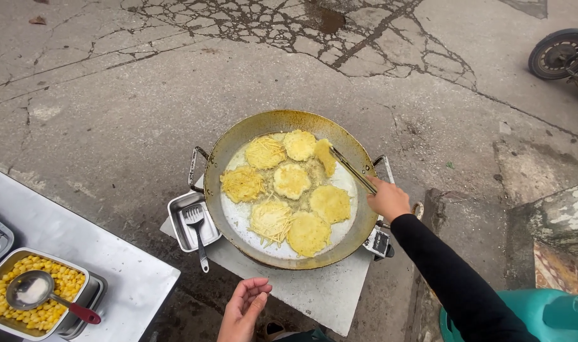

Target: Preparing and frying corn cakes in a large pan using batter and corn at an outdoor cooking station.

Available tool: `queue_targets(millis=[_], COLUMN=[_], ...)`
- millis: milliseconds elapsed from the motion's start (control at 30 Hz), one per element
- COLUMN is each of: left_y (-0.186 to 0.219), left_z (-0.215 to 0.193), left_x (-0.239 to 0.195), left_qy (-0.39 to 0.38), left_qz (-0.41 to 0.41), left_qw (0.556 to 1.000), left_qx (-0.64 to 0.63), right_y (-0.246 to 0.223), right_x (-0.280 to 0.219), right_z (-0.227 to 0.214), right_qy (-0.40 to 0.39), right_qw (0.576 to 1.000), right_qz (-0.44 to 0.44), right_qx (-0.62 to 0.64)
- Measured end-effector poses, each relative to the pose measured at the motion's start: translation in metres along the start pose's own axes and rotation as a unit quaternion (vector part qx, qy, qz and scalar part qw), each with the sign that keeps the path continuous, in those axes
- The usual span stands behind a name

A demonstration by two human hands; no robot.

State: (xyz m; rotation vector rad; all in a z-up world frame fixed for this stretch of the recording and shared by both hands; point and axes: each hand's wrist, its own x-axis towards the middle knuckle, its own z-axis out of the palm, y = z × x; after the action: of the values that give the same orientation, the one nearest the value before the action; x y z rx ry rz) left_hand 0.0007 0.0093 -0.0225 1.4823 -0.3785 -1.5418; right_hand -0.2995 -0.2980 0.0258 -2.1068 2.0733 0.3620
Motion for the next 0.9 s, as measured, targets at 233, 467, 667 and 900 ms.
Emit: queue_targets(millis=[233,467,667,900], left_y=[0.002,-0.003,-0.003,-0.032], left_z=[0.011,0.003,0.006,-0.007], left_x=[0.004,0.011,0.004,0.022], left_qy=[-0.014,0.009,0.009,0.047], left_qz=[0.0,-0.025,0.001,0.005], left_qw=[1.0,0.999,0.999,0.999], left_qx=[-0.007,0.018,0.035,0.005], right_y=[0.026,0.002,-0.019,-0.069], right_x=[0.034,0.047,0.059,0.071], right_z=[0.003,-0.001,0.028,0.064], right_qy=[-0.133,-0.088,-0.1,0.051], right_qw=[0.895,0.99,0.992,0.988], right_qz=[0.169,0.102,0.072,-0.084], right_qx=[0.391,0.027,0.016,-0.12])
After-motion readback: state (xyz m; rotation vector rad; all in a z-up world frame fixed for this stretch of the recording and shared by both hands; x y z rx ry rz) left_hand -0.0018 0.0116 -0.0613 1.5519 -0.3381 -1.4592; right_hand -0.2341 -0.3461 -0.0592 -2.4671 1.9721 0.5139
